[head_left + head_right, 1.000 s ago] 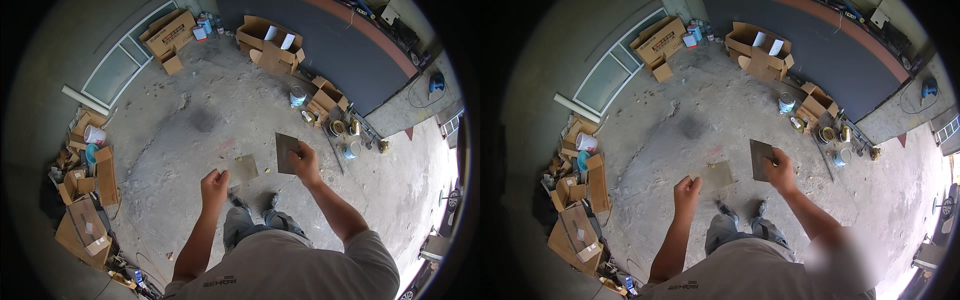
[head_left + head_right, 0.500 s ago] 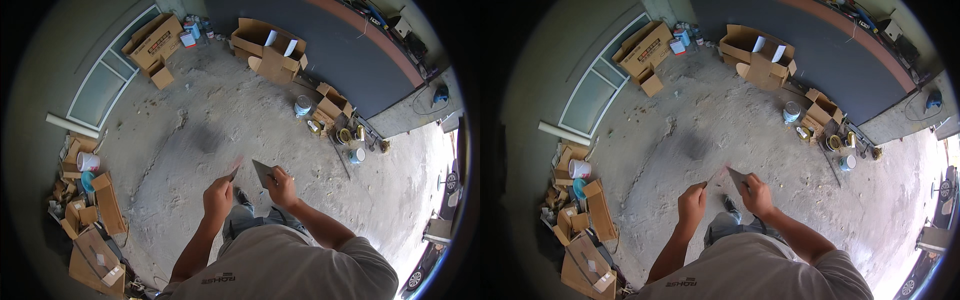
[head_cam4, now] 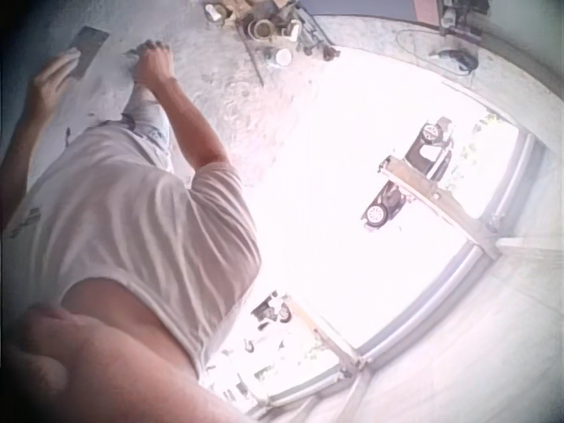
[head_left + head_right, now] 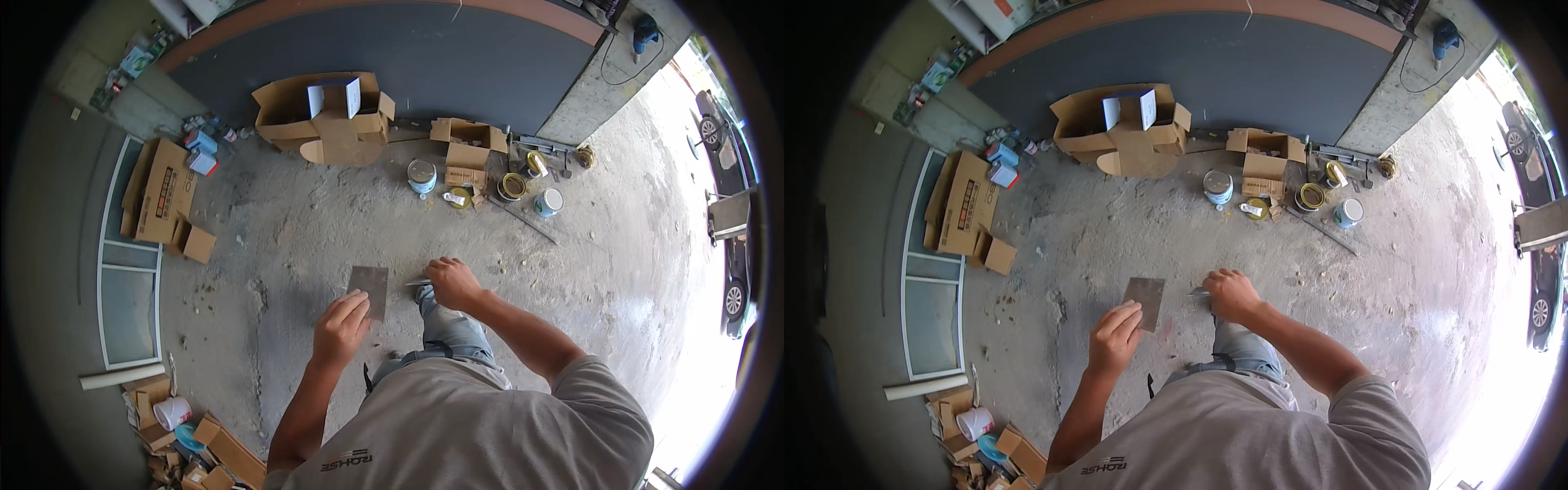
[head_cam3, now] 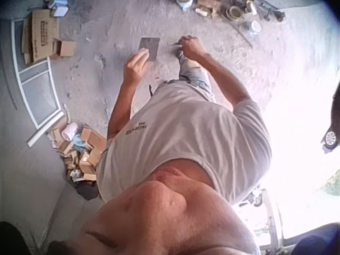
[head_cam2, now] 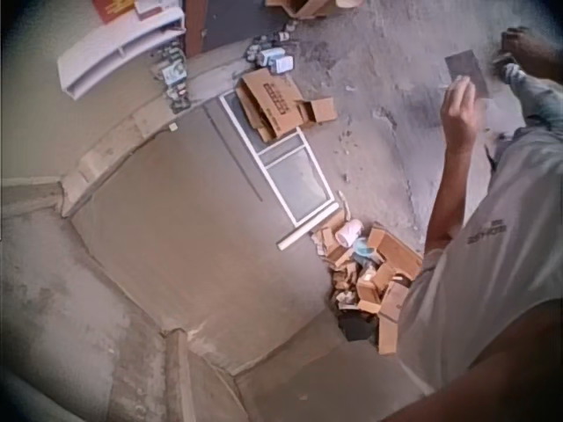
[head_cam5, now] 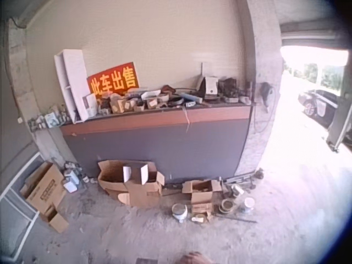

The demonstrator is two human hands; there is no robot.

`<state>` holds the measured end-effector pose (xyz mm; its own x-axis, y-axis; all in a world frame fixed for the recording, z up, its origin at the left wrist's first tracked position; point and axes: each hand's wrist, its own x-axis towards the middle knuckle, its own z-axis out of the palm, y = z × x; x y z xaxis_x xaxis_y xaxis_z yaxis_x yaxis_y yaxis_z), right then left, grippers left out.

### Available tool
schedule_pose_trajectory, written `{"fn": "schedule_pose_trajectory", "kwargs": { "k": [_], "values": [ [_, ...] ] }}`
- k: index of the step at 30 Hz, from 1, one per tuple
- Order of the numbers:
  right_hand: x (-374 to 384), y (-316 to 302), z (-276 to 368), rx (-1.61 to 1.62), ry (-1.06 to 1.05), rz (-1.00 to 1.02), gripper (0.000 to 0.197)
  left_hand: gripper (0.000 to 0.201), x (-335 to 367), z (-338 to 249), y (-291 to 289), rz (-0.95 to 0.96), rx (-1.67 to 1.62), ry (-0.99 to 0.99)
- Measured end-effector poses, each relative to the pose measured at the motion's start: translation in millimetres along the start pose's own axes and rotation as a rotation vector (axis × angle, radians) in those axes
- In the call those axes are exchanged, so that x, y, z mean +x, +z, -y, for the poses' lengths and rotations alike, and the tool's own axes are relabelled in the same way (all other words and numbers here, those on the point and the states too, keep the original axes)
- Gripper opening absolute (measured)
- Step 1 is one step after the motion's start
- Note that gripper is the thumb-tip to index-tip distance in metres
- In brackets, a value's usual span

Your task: The person applies a yellow body filler to a silver car's rear quarter panel using a spreader, then walks to a workbench to load more filler from a can onto the spreader. The person returns to a black car and applies the filler to a damaged area on the driver's door.

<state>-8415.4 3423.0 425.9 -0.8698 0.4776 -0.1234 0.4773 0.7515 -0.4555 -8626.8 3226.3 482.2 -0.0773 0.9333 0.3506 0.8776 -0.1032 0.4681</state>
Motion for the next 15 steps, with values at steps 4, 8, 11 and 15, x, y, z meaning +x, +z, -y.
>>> {"fn": "schedule_pose_trajectory", "kwargs": {
  "k": [4,8,11,15],
  "values": [
    [24,-39,-58,0.359,-0.167,-0.385,0.023,0.035,97,15,25,0.034,-0.021,0.013],
    [70,-79,-114,0.140,0.102,-0.103,0.022,0.029,193,20,52,-0.061,-0.143,0.070],
    [78,-110,-133,0.328,0.231,-0.411,0.026,0.021,255,25,77,-0.165,-0.240,-0.147],
    [89,-126,-141,0.273,-0.019,-0.825,0.039,0.014,319,20,128,-0.037,-0.343,-0.245]
  ]
}}
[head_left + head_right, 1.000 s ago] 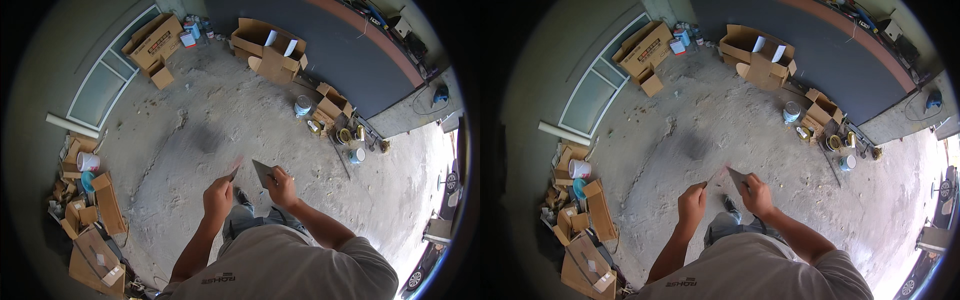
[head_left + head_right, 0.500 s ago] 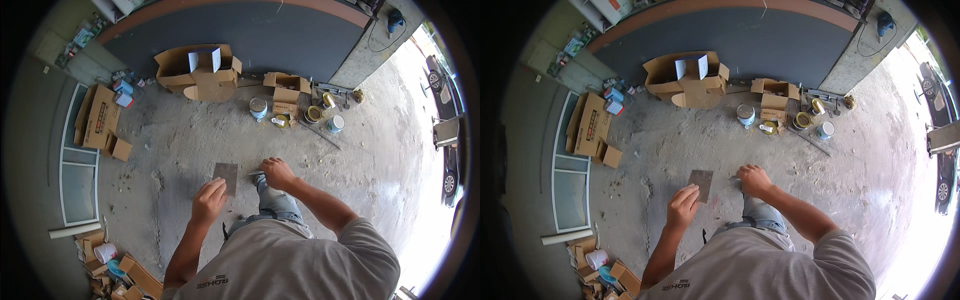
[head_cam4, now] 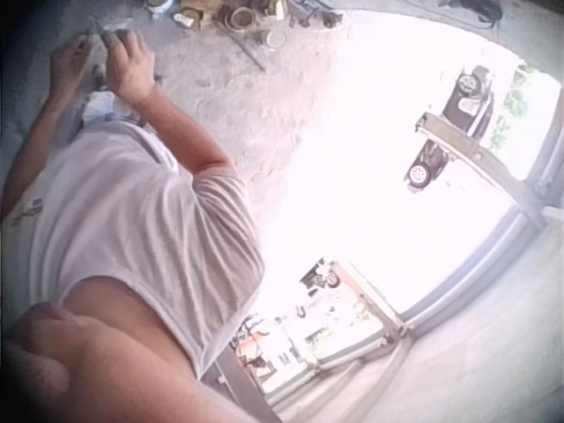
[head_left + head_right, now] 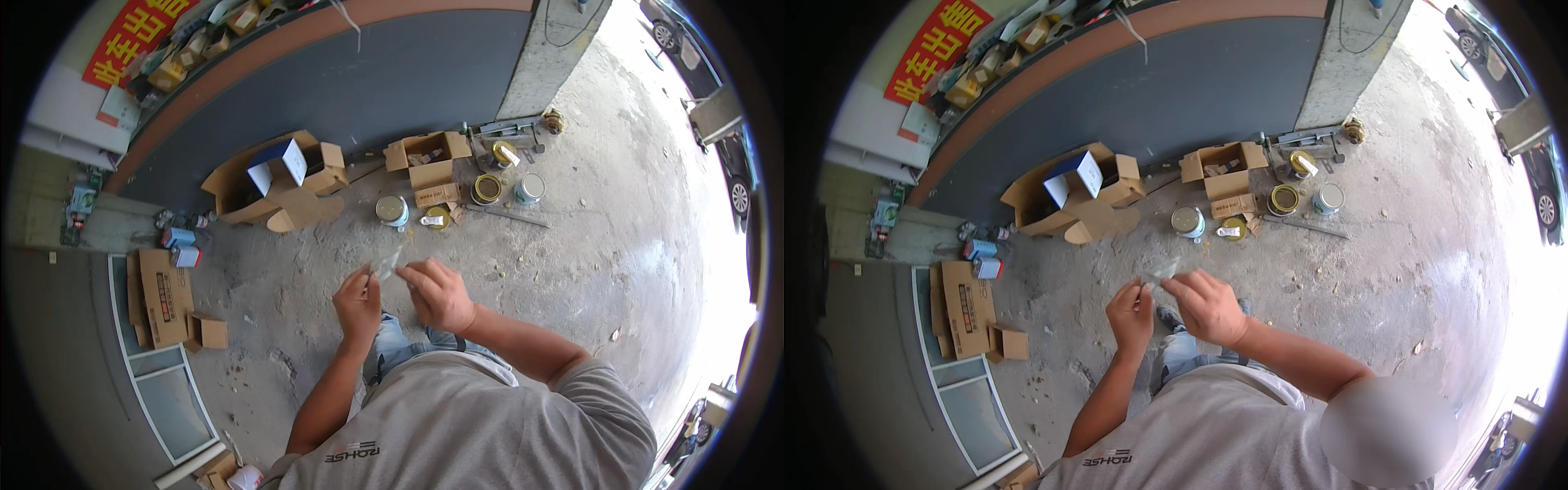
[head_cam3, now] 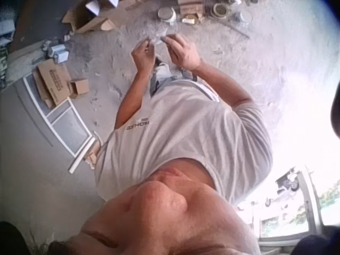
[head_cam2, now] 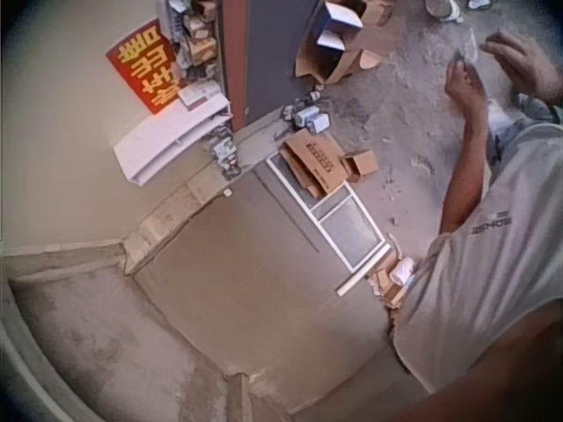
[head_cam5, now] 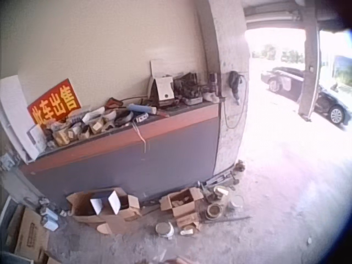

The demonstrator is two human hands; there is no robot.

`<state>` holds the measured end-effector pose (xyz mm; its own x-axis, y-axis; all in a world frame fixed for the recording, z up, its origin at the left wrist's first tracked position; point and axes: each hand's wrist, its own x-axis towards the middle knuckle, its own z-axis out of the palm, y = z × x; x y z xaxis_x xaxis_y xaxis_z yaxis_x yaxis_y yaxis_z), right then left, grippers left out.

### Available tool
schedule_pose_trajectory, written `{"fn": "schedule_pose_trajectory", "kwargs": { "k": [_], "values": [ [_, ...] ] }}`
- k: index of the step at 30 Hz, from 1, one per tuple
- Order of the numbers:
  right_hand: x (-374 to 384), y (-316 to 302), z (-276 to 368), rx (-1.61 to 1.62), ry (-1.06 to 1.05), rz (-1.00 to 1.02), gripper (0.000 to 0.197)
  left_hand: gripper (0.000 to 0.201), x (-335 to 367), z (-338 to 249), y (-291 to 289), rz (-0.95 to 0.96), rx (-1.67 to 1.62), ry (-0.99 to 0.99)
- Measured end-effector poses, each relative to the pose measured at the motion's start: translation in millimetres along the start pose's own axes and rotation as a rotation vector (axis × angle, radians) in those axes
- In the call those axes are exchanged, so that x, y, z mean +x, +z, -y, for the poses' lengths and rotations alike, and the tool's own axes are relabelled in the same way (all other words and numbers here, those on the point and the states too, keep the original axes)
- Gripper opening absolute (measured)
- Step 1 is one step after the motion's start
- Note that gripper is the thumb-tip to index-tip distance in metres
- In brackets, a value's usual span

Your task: The person applies a yellow body filler to a silver car's rear quarter panel using a spreader, then walks to a workbench to load more filler from a can onto the spreader. The person returns to a black car and applies the filler to a damaged area on the driver's door.

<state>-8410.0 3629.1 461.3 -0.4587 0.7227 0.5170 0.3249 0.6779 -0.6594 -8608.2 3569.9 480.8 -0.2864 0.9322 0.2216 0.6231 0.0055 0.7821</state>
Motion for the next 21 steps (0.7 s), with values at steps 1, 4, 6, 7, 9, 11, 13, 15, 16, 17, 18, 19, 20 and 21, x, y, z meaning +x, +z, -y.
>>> {"fn": "schedule_pose_trajectory", "kwargs": {
  "k": [1,4,6,7,9,11,13,15,16,17,18,19,20,21],
  "values": [
    [5,0,-8,-0.064,-0.043,0.055,0.039,0.012,13,-1,14,0.067,-0.001,0.035],
    [33,-15,-73,-0.266,0.904,0.264,0.013,0.020,52,10,40,0.033,-0.292,-0.114],
    [31,-44,-101,-0.199,0.962,-0.056,0.015,0.018,93,35,33,0.151,-0.246,-0.266],
    [28,-56,-111,-0.007,0.926,-0.115,0.013,0.020,110,44,40,0.270,-0.339,-0.247],
    [20,-68,-128,0.761,0.788,-0.053,0.012,0.023,146,61,57,0.556,-0.427,-0.414],
    [15,-57,-142,1.174,0.778,0.126,0.012,0.026,171,71,82,0.788,-0.468,-0.378],
    [24,-29,-166,0.407,0.946,0.188,0.014,0.027,208,90,99,0.928,-0.684,-0.347],
    [12,-4,-165,-0.401,1.209,0.041,0.020,0.026,249,119,120,0.734,-0.582,-0.320],
    [6,4,-168,-0.343,1.342,-0.035,0.021,0.027,269,140,123,0.782,-0.357,-0.254],
    [-2,13,-168,-0.003,1.403,-0.071,0.022,0.026,282,163,131,0.855,-0.241,-0.215],
    [-15,30,-164,0.325,1.446,-0.138,0.023,0.026,282,190,142,0.913,-0.207,-0.228],
    [-27,56,-161,0.617,1.366,-0.255,0.023,0.026,283,219,155,0.982,-0.154,-0.262],
    [-37,79,-167,0.890,1.268,-0.350,0.024,0.025,276,241,168,1.039,-0.201,-0.255],
    [-47,108,-173,1.052,1.220,-0.442,0.026,0.024,266,261,184,1.108,-0.207,-0.283]
  ]
}}
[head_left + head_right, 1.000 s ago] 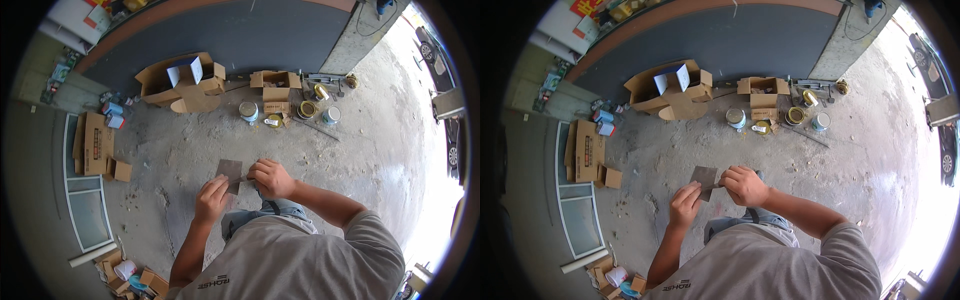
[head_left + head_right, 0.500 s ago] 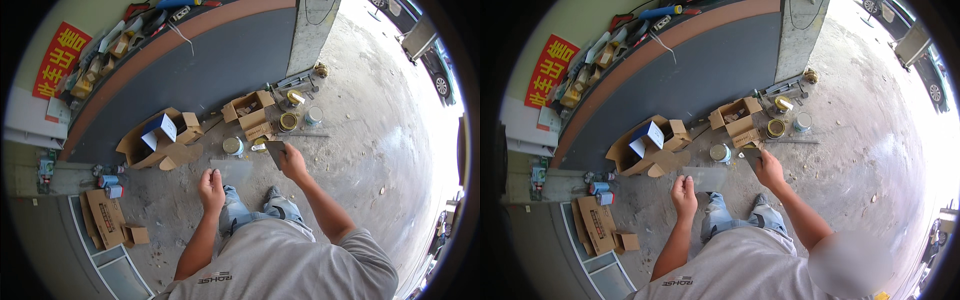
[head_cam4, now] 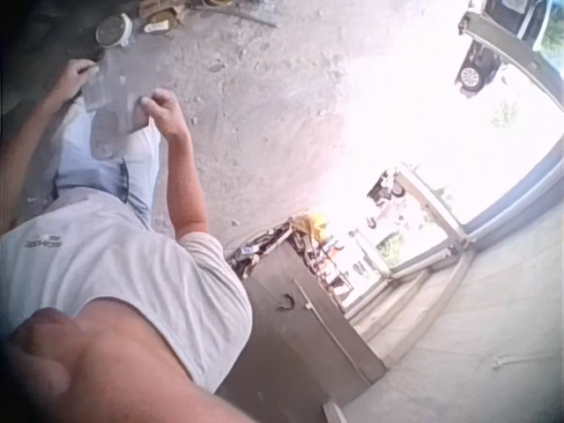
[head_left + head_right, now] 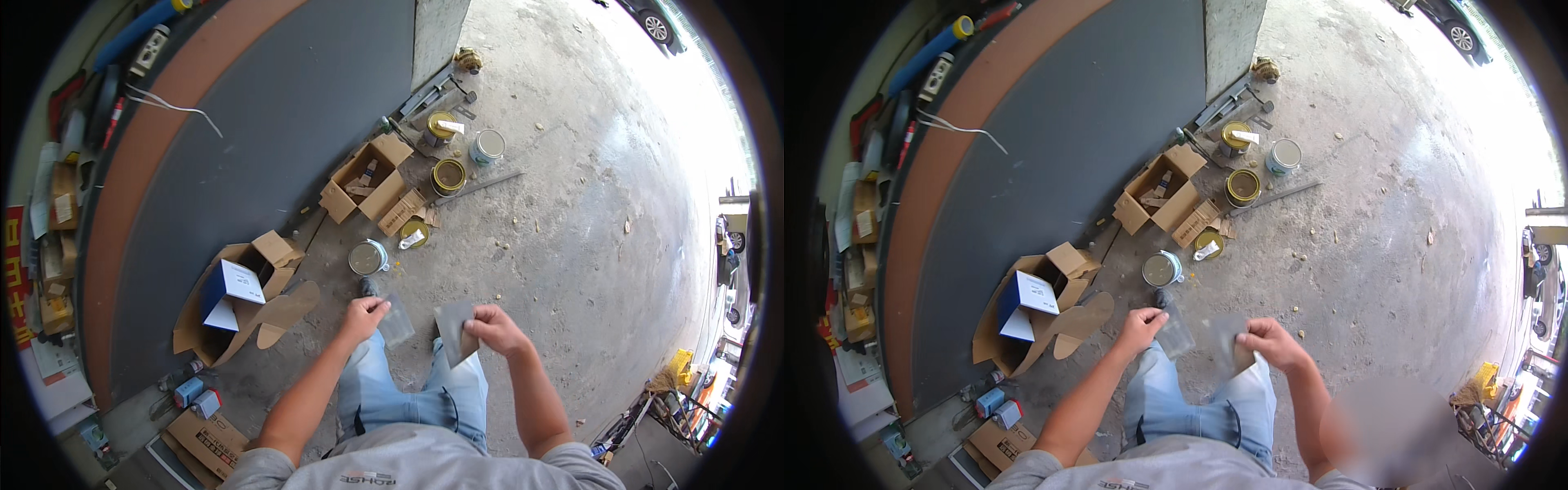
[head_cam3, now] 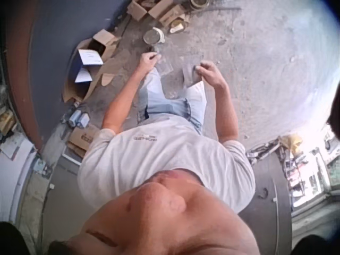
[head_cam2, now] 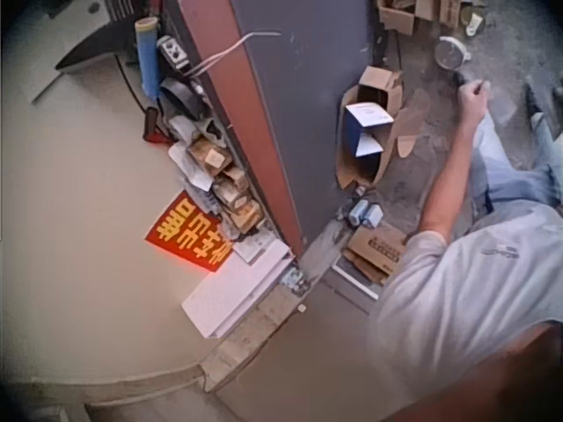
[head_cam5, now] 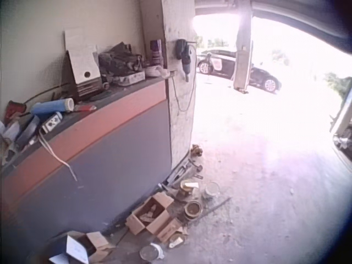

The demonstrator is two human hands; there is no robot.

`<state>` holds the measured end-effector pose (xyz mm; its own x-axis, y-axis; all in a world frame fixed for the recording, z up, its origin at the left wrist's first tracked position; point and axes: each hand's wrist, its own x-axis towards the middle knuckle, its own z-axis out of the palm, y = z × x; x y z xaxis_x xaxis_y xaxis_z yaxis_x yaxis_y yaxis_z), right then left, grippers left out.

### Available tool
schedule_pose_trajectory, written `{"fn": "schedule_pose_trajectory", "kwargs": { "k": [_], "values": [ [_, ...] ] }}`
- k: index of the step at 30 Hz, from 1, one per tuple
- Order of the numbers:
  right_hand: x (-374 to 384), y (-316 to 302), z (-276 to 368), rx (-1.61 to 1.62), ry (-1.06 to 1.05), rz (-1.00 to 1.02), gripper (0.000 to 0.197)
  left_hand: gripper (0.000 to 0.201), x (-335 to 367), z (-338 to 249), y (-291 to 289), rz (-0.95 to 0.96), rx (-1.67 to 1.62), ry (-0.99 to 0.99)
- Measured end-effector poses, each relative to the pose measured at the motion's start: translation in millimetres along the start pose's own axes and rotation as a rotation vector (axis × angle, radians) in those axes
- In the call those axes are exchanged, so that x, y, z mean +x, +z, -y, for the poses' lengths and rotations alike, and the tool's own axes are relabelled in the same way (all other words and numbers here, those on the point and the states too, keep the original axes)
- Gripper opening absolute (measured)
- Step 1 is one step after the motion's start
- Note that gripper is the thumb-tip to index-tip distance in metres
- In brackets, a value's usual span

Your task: The person applies a yellow body filler to a silver car's rear quarter panel using a spreader, then walks to a workbench to load more filler from a can onto the spreader. The person returns to a black car and applies the filler to a damaged area on the driver's door.

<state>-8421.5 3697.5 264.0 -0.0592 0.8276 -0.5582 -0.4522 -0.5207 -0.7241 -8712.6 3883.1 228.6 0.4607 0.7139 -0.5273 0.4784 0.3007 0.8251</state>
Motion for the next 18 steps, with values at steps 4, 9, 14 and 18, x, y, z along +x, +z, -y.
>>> {"fn": "schedule_pose_trajectory", "kwargs": {
  "k": [4,9,14,18],
  "values": [
    [92,-27,-152,-1.036,0.275,-0.744,0.029,0.027,64,128,33,0.116,-0.162,-0.132],
    [178,-95,-287,0.017,0.141,-0.628,0.020,0.015,186,336,23,0.011,0.359,0.399],
    [254,-113,-339,0.129,0.195,-0.574,0.033,0.015,273,471,22,0.056,0.887,0.424],
    [306,-126,-351,-0.294,0.037,-0.373,0.041,0.022,305,518,28,0.100,1.028,0.501]
  ]
}}
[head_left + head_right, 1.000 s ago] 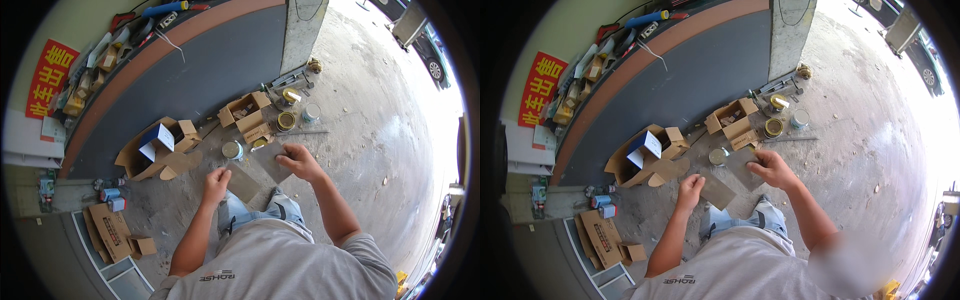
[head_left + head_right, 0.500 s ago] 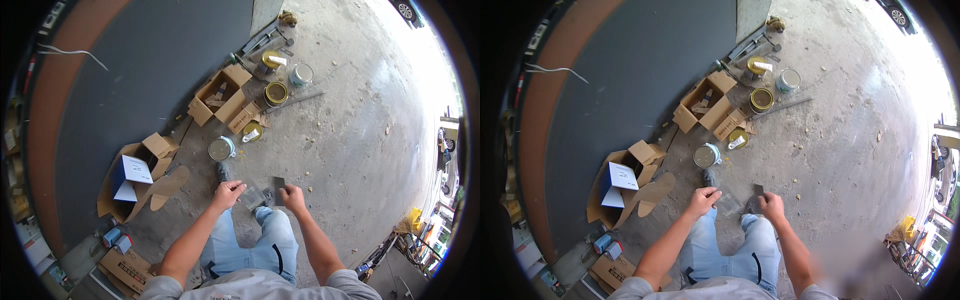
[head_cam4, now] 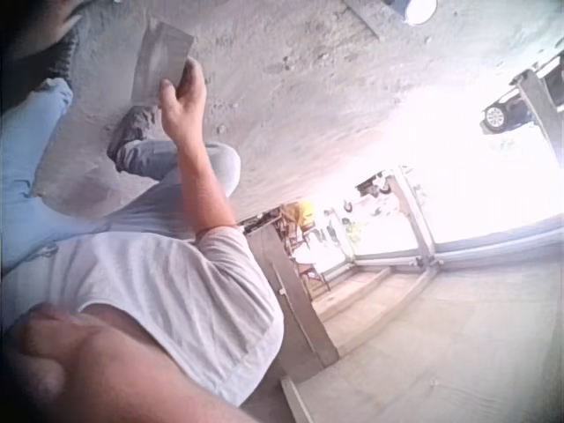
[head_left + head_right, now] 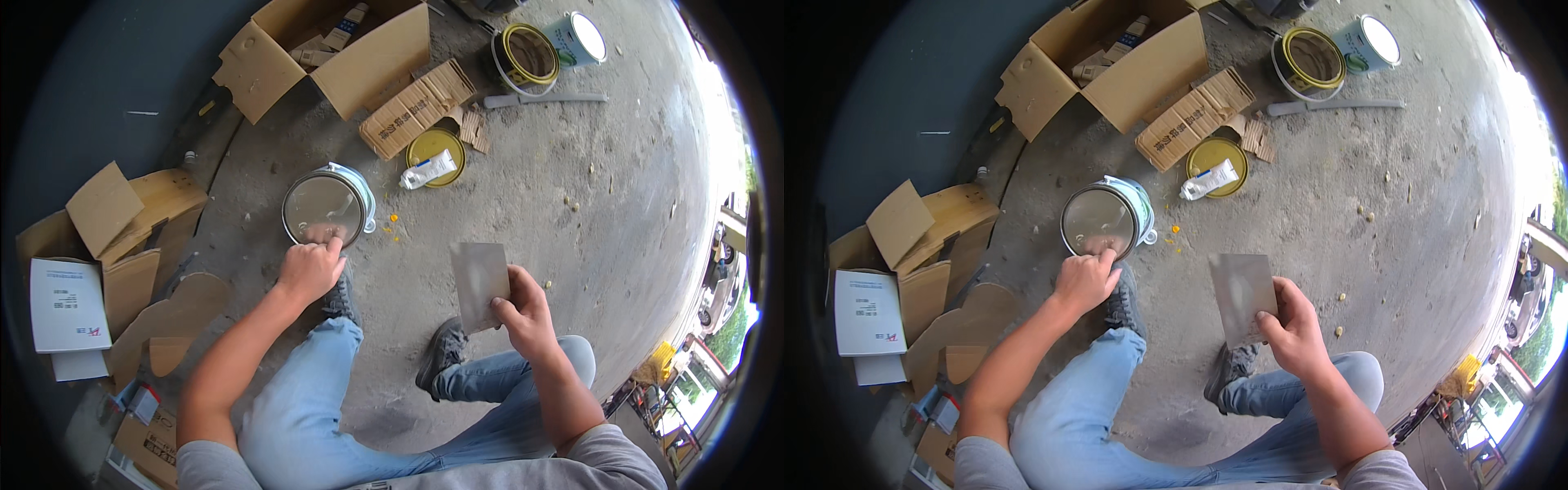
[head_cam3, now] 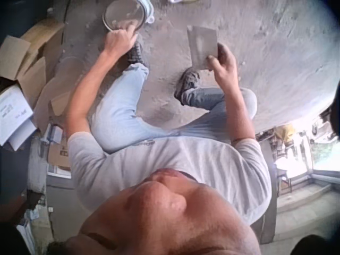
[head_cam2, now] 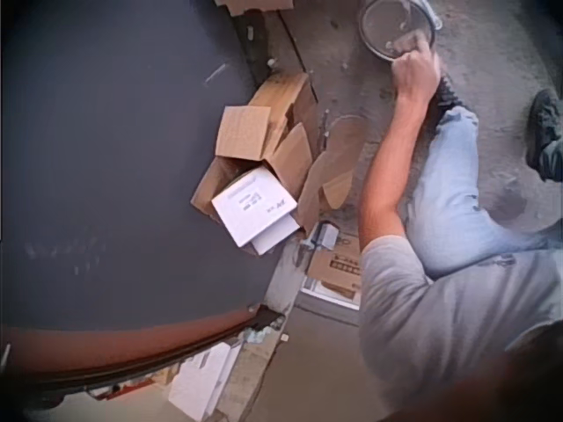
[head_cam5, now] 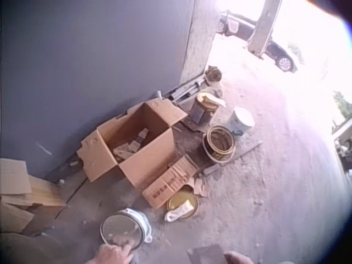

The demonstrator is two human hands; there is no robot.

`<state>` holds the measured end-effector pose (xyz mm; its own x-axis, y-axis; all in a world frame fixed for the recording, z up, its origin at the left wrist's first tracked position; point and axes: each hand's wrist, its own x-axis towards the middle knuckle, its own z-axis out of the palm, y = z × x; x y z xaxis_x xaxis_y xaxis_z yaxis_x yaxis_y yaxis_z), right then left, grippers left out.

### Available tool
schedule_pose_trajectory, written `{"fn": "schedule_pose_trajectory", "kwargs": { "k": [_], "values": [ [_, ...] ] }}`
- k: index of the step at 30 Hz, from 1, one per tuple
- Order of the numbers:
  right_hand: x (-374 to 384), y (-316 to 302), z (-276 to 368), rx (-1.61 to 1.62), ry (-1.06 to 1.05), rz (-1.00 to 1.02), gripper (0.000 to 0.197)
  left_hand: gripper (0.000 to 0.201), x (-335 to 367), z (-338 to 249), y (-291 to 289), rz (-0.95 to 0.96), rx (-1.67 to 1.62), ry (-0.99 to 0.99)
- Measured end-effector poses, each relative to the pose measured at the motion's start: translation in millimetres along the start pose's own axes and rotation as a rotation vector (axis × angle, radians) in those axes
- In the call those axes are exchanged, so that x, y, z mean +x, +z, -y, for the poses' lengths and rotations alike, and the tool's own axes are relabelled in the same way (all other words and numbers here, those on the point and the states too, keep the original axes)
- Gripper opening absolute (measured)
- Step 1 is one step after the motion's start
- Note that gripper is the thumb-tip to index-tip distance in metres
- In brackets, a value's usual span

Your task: The person applies a yellow body filler to a silver car's rear quarter panel using a spreader, then walks to a workbench to load more filler from a can onto the spreader. The person returns to a black car and applies the filler to a damaged area on the driver's door.

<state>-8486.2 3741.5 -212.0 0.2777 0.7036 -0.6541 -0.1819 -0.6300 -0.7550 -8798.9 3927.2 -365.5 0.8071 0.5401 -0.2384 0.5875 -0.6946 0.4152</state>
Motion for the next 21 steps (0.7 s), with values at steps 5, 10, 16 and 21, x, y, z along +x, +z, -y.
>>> {"fn": "schedule_pose_trajectory", "kwargs": {
  "k": [5,10,16,21],
  "values": [
    [69,1,-5,-0.169,-0.103,0.059,0.018,0.027,-3,13,28,-0.194,0.084,0.121],
    [67,52,-15,-0.218,-0.379,0.112,0.014,0.010,-8,10,17,-0.345,0.232,0.190],
    [-46,184,-46,-0.343,-0.570,0.652,0.029,0.018,-27,31,-25,-0.478,-0.173,0.155],
    [-33,93,-25,-0.114,-0.078,0.995,0.010,0.013,-37,40,-38,-0.564,-0.452,0.055]
  ]
}}
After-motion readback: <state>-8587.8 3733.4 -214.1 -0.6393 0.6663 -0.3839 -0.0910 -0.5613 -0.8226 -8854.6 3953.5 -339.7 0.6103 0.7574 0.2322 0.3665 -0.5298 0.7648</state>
